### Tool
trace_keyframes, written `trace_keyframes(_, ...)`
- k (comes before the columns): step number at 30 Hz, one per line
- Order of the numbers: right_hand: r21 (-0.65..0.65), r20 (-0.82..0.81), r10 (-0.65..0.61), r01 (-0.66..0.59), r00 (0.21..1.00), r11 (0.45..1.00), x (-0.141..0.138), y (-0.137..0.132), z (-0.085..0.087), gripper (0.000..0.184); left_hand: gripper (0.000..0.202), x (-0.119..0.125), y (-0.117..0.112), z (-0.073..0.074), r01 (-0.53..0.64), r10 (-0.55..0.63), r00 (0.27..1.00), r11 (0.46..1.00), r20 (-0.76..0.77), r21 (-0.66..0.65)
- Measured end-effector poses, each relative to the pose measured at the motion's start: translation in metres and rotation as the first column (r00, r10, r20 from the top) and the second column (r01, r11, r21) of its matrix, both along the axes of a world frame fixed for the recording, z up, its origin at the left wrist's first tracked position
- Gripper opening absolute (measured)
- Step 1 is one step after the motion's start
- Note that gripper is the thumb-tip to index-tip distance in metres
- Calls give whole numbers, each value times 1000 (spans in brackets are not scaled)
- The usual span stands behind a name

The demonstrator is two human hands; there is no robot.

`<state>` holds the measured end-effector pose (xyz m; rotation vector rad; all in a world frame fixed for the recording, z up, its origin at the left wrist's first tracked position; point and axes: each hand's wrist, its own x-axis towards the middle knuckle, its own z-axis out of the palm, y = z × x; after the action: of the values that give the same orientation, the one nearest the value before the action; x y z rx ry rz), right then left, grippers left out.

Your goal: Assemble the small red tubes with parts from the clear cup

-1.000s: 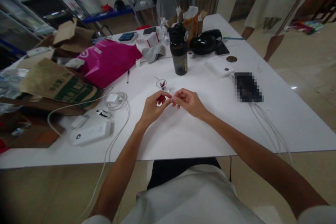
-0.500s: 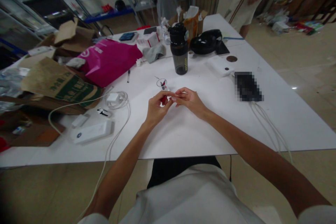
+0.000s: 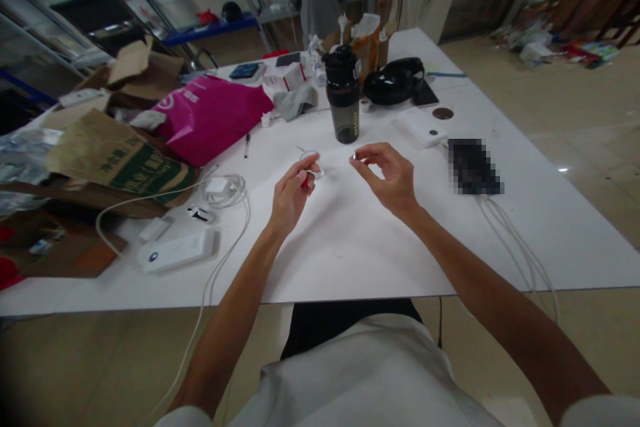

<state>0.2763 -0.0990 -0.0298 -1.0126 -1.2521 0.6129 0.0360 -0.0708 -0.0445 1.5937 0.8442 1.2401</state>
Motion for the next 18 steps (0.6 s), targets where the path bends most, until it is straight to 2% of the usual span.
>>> trace_keyframes(3,78,77,-62,56,995,995,7,0,0,44,56,-4,7,-4,25,-25,999,999,28,-21)
trace_keyframes(9,129,121,-21,5,992,992,18,2,-1,33,48,-7,5,-3,45,-44,999,999,15,-32)
trace_keyframes(14,45,215,33,-44,976,998,44,10,3,33,46,-14,5,9,-66,68,997,994,19,-92)
trace_keyframes(18,-100,332,109,-80,937,992,83,18,-5,34,49,-26,13,10,-132,131,991,985,-20,-110)
